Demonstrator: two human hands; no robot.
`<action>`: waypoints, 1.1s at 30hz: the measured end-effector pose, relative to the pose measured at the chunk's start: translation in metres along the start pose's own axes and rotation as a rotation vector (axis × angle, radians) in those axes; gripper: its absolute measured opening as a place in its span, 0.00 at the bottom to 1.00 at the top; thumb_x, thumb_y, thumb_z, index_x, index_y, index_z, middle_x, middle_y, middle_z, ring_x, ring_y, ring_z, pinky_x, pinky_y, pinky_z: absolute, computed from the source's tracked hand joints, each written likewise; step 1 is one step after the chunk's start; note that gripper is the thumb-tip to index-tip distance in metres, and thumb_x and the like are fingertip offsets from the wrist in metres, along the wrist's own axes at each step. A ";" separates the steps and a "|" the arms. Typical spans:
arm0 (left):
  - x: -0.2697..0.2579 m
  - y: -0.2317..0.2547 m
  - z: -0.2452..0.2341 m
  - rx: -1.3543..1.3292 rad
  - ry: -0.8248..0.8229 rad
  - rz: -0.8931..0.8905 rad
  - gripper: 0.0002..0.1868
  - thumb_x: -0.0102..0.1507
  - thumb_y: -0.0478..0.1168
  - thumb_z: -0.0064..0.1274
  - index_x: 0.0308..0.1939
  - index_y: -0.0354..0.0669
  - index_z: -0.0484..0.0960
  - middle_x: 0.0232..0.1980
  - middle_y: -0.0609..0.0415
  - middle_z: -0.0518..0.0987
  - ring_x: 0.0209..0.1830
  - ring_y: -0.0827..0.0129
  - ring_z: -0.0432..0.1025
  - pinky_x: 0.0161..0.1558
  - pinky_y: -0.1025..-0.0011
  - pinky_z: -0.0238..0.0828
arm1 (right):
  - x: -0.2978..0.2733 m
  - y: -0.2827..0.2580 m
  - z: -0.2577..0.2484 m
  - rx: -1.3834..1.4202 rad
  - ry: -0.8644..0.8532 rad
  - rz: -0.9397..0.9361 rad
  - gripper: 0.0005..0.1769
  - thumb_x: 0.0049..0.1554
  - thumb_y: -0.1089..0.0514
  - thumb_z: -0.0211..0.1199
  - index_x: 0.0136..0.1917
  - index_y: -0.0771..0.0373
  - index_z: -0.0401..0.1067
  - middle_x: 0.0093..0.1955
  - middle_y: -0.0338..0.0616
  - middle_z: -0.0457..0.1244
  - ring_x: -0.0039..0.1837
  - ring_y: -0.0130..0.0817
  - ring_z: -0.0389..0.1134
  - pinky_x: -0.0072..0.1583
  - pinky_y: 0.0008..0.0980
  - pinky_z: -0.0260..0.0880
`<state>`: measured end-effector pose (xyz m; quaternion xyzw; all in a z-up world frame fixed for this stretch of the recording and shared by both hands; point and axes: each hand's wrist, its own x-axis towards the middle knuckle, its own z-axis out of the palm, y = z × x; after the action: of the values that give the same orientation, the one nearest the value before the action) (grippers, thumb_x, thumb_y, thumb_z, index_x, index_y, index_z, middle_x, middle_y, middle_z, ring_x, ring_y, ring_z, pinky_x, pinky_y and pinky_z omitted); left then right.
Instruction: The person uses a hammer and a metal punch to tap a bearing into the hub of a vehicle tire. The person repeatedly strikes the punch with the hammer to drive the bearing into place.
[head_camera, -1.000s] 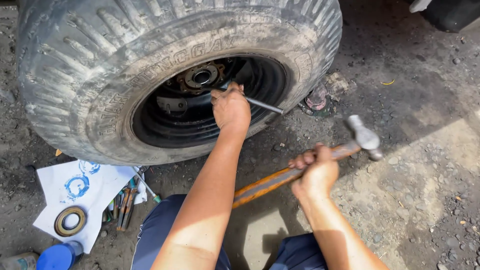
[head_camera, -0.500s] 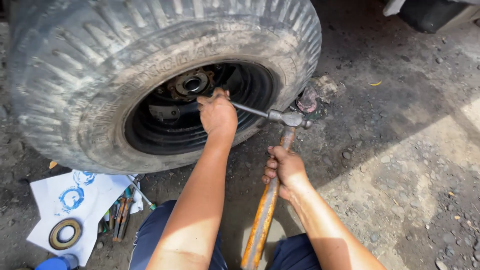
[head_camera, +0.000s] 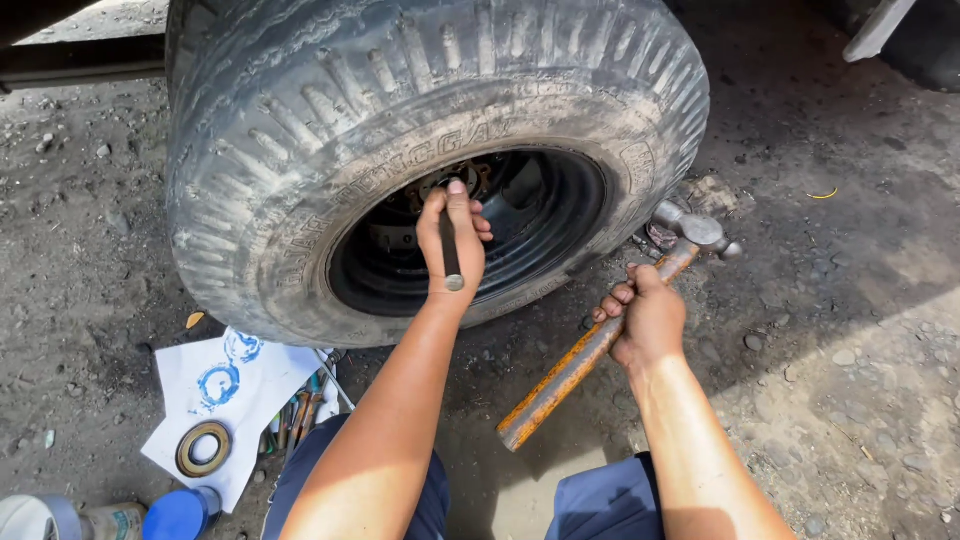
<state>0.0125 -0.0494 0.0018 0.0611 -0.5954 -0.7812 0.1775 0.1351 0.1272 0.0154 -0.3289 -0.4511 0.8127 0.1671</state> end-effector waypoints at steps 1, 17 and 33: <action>0.004 -0.001 -0.001 -0.081 0.018 -0.025 0.18 0.71 0.46 0.47 0.29 0.40 0.75 0.21 0.46 0.77 0.17 0.68 0.74 0.20 0.77 0.75 | 0.000 0.003 0.003 0.000 0.000 0.002 0.11 0.56 0.57 0.59 0.37 0.56 0.58 0.26 0.31 0.48 0.25 0.26 0.52 0.32 0.37 0.60; 0.032 -0.025 -0.003 -0.541 0.175 -0.219 0.10 0.70 0.44 0.43 0.36 0.45 0.70 0.27 0.41 0.79 0.16 0.59 0.76 0.15 0.66 0.79 | -0.001 0.012 0.016 -0.026 0.002 -0.098 0.11 0.58 0.60 0.60 0.38 0.57 0.58 0.26 0.33 0.48 0.23 0.28 0.53 0.29 0.38 0.61; 0.025 -0.031 0.033 -0.520 0.299 -0.290 0.08 0.69 0.38 0.38 0.39 0.41 0.72 0.30 0.48 0.76 0.19 0.67 0.70 0.19 0.70 0.69 | -0.134 -0.060 0.013 -1.780 -0.431 -0.907 0.17 0.55 0.38 0.59 0.45 0.51 0.66 0.33 0.45 0.67 0.38 0.50 0.71 0.43 0.50 0.69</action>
<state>-0.0273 -0.0213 -0.0158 0.2118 -0.3285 -0.9065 0.1594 0.2222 0.0745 0.1224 0.0213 -0.9938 0.0845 0.0694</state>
